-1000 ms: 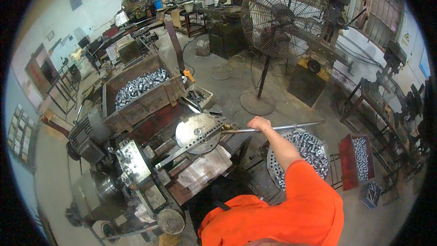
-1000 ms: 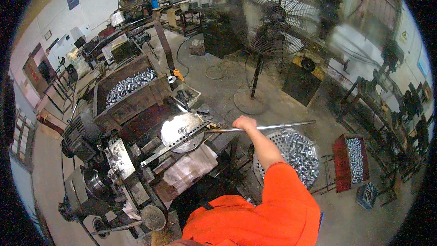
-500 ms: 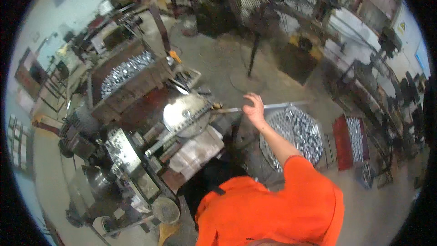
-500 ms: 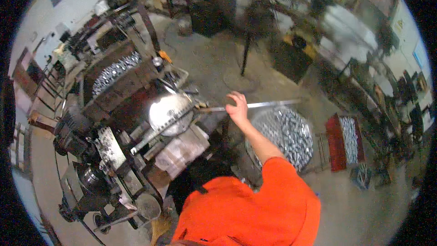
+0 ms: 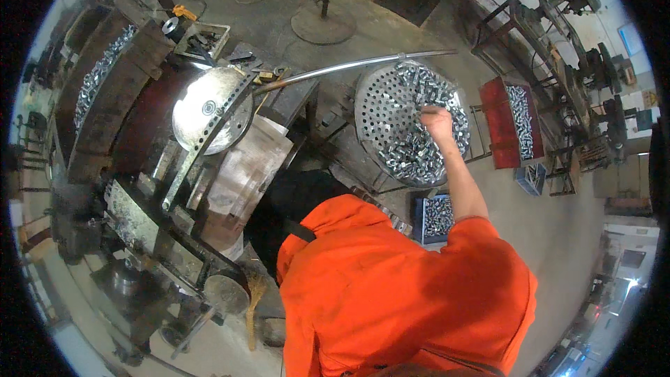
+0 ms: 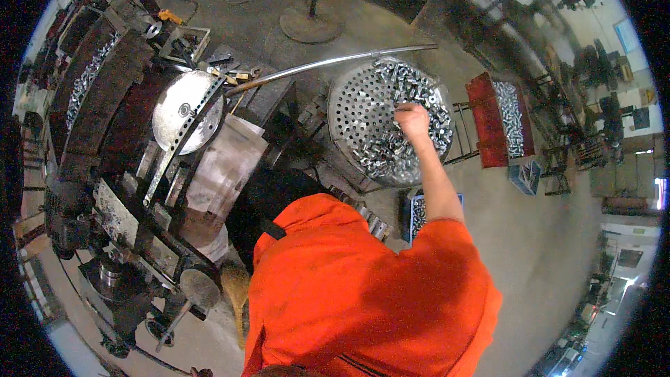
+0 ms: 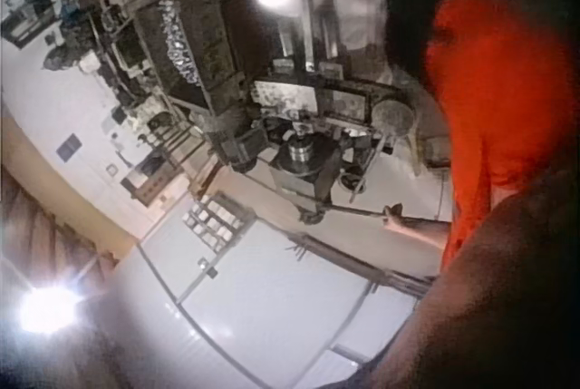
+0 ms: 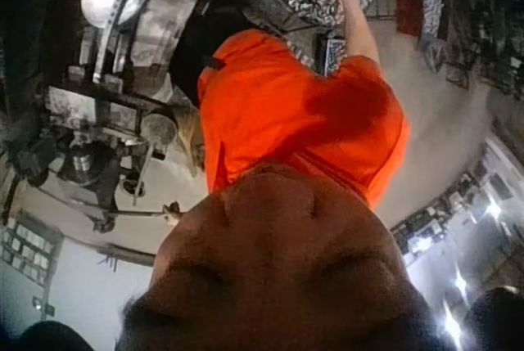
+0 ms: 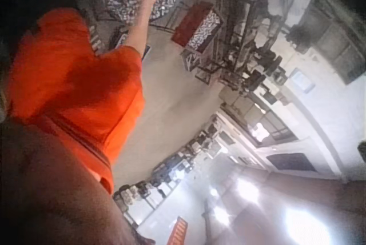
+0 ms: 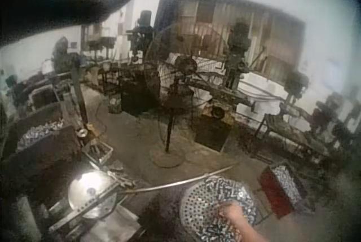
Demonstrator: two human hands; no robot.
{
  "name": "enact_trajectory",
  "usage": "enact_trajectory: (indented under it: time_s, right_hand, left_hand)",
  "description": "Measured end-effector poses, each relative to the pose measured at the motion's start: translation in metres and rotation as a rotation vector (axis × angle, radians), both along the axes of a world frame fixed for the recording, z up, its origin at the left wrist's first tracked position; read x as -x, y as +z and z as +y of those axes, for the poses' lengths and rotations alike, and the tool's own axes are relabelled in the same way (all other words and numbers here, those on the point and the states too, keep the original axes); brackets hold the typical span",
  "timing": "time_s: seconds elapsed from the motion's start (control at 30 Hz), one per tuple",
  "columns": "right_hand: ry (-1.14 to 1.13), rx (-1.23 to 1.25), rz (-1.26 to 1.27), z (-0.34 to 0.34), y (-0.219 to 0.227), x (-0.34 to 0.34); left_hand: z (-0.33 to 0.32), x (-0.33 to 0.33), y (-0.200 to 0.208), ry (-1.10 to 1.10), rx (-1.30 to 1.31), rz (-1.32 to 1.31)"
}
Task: The person operates a metal turning machine in a workshop, repeatedly picking up small metal parts from a perforated tray, placing them into the machine, and using a long metal rod to manipulate the parts during processing. The person continues this cycle throughout the clip.
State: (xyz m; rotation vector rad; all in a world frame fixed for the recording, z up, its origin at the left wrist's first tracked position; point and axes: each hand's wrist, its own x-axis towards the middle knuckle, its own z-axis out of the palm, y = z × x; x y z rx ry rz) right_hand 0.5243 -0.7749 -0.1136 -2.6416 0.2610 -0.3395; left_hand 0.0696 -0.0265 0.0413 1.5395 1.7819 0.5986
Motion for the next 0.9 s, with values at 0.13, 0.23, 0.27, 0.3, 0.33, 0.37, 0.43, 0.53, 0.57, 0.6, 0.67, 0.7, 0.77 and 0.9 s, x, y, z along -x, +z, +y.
enact_trajectory:
  time_s: [0.13, 0.23, 0.27, 0.3, 0.33, 0.37, 0.43, 0.53, 0.57, 0.6, 0.67, 0.7, 0.77, 0.9]
  right_hand:
    - [-0.177, -0.054, 0.106, 0.018, 0.028, -0.021]
    - [-0.032, 0.093, 0.070, 0.013, 0.006, -0.044]
    - [0.141, 0.233, -0.078, 0.012, -0.002, -0.048]
    - [0.037, 0.158, -0.019, 0.021, -0.004, -0.061]
    - [0.005, 0.113, 0.023, 0.026, -0.003, -0.070]
    - [-0.027, 0.067, 0.065, 0.030, -0.001, -0.078]
    - [-0.037, 0.155, 0.016, 0.030, -0.011, -0.093]
    - [-0.092, 0.111, 0.146, 0.026, -0.015, -0.113]
    - [-0.142, 0.192, 0.178, 0.025, -0.016, -0.109]
    - [-0.090, 0.220, 0.202, 0.025, -0.022, -0.110]
    - [-0.020, 0.285, 0.245, 0.018, -0.035, -0.111]
    - [0.004, 0.319, 0.266, 0.019, -0.036, -0.110]
    - [-0.076, 0.218, 0.417, 0.041, -0.006, -0.105]
    - [0.049, 0.437, 0.364, 0.023, -0.041, -0.117]
  left_hand:
    - [-0.004, -0.002, 0.003, 0.029, 0.017, -0.042]
    - [-0.009, -0.007, 0.006, 0.021, 0.016, -0.050]
    - [-0.013, -0.010, 0.008, 0.007, 0.010, -0.056]
    - [-0.016, -0.012, 0.009, 0.000, -0.002, -0.057]
    - [-0.020, -0.013, 0.011, -0.008, -0.015, -0.059]
    - [-0.022, -0.013, 0.011, -0.017, -0.028, -0.061]
    - [-0.020, -0.005, 0.008, -0.042, -0.055, -0.063]
    - [-0.020, -0.008, 0.008, -0.042, -0.060, -0.044]
    - [-0.019, -0.010, 0.009, -0.036, -0.056, -0.034]
    - [-0.015, -0.004, 0.007, -0.022, -0.043, -0.026]
    - [0.001, 0.009, -0.002, -0.004, -0.010, -0.023]
    - [-0.001, 0.009, -0.004, 0.012, -0.005, -0.036]
    - [-0.002, 0.005, 0.001, 0.031, -0.009, -0.060]
    - [-0.004, 0.010, 0.001, -0.018, 0.028, -0.040]
